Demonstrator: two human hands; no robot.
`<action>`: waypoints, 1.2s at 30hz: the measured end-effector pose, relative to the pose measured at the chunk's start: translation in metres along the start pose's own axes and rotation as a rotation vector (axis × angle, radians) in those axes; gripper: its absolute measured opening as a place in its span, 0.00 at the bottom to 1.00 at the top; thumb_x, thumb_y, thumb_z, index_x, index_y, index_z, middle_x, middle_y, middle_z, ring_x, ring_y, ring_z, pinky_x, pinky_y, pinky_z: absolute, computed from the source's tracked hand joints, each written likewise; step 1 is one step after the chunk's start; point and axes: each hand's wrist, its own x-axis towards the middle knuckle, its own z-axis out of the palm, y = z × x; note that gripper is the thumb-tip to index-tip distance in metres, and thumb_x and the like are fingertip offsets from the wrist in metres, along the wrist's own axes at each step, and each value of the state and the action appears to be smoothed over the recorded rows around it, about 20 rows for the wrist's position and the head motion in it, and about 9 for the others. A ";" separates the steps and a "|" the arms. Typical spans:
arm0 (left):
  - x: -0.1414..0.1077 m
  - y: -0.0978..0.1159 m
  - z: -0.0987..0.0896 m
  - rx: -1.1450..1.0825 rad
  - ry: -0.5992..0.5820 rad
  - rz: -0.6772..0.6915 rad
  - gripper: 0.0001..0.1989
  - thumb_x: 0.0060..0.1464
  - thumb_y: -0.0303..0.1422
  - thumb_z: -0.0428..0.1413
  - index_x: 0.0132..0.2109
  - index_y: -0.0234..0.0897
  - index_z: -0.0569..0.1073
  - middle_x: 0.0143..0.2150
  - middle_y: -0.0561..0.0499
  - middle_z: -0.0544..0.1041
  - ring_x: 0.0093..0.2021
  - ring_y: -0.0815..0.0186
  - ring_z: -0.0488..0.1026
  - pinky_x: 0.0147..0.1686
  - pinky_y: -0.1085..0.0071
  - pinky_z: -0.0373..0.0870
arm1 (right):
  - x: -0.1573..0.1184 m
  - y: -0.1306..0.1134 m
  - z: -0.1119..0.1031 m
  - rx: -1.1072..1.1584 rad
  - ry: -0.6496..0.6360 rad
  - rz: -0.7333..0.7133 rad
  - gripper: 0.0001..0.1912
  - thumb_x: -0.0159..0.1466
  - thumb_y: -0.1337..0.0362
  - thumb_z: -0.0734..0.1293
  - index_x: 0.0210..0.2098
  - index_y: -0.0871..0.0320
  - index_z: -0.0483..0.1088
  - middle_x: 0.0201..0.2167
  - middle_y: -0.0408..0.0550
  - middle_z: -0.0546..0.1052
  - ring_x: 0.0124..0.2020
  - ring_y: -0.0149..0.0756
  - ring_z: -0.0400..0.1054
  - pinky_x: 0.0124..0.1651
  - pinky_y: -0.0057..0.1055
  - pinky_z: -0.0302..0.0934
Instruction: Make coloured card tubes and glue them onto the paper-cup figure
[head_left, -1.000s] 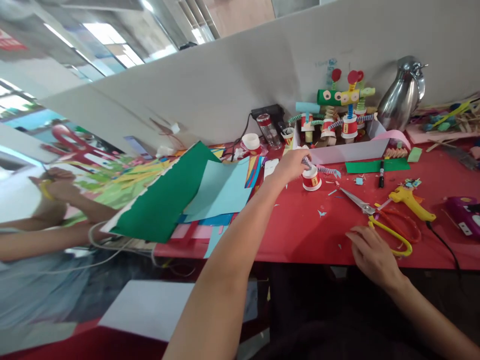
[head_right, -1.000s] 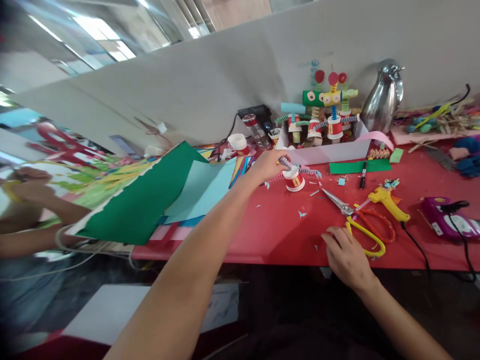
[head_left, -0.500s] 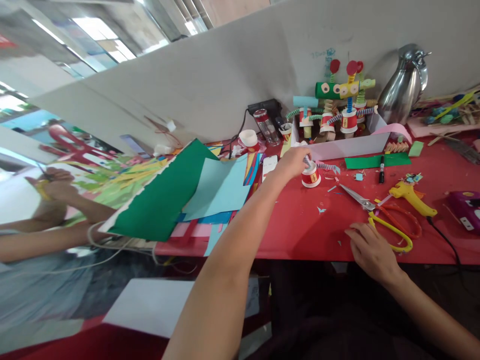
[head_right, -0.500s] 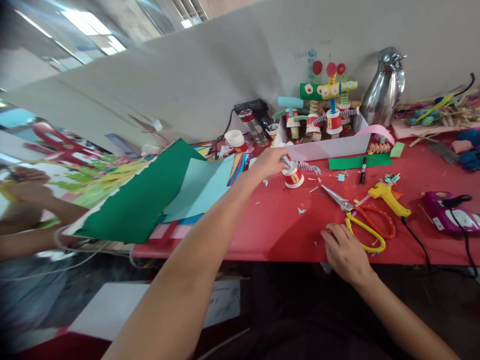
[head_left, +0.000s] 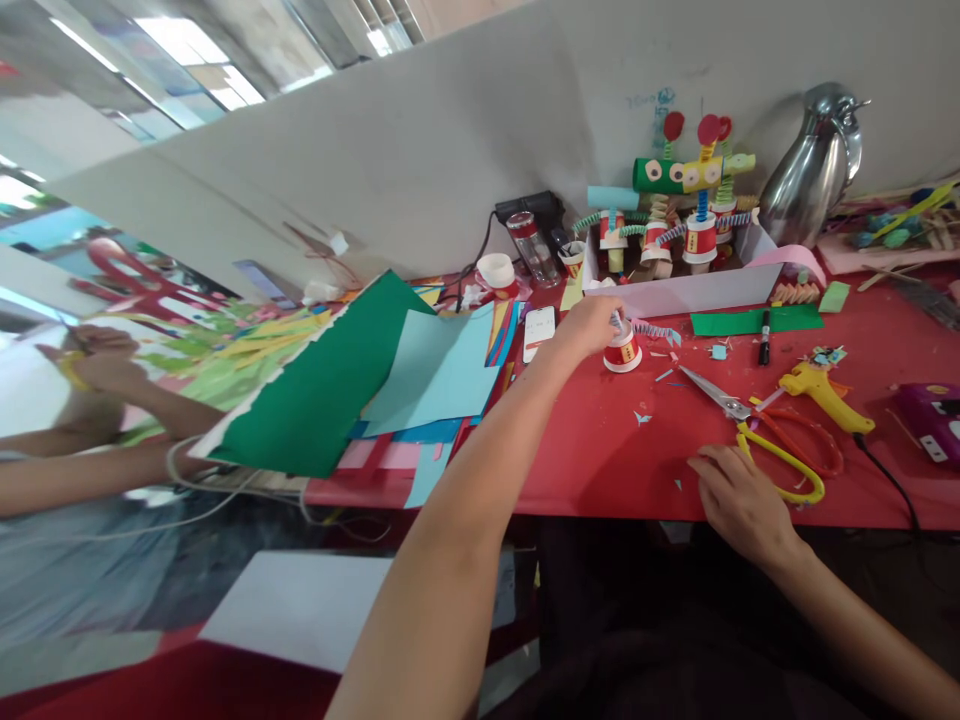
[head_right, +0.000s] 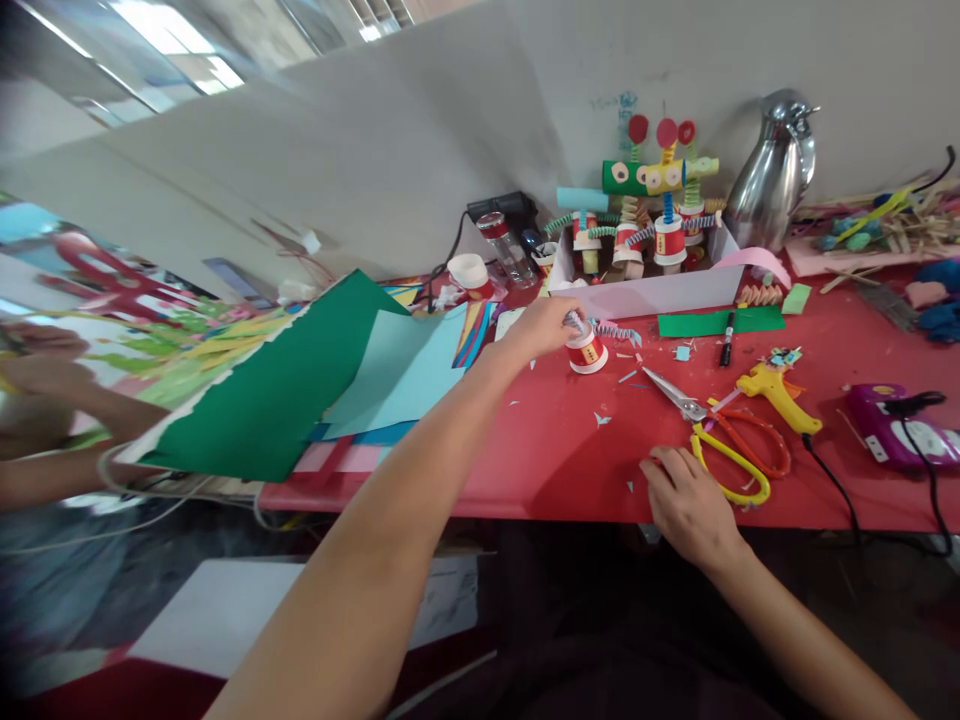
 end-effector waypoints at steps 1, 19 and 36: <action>0.000 0.000 -0.001 -0.012 0.002 0.014 0.15 0.40 0.17 0.61 0.36 0.39 0.79 0.37 0.47 0.78 0.45 0.54 0.72 0.52 0.59 0.63 | 0.000 0.000 0.000 0.000 0.004 -0.004 0.14 0.65 0.75 0.59 0.42 0.60 0.75 0.39 0.55 0.76 0.41 0.43 0.70 0.50 0.41 0.67; -0.110 -0.017 0.068 -0.509 0.837 -0.318 0.03 0.52 0.26 0.56 0.34 0.36 0.75 0.27 0.54 0.75 0.26 0.71 0.70 0.28 0.75 0.67 | 0.003 0.002 0.002 -0.054 0.025 -0.031 0.16 0.65 0.75 0.58 0.41 0.59 0.76 0.38 0.55 0.77 0.41 0.42 0.71 0.50 0.40 0.68; -0.113 -0.015 0.077 -0.005 0.347 -0.110 0.11 0.56 0.22 0.53 0.40 0.38 0.79 0.41 0.46 0.82 0.43 0.59 0.79 0.46 0.62 0.75 | 0.012 -0.003 -0.008 0.041 -0.032 -0.072 0.10 0.68 0.64 0.63 0.41 0.58 0.76 0.36 0.53 0.79 0.36 0.40 0.72 0.40 0.37 0.67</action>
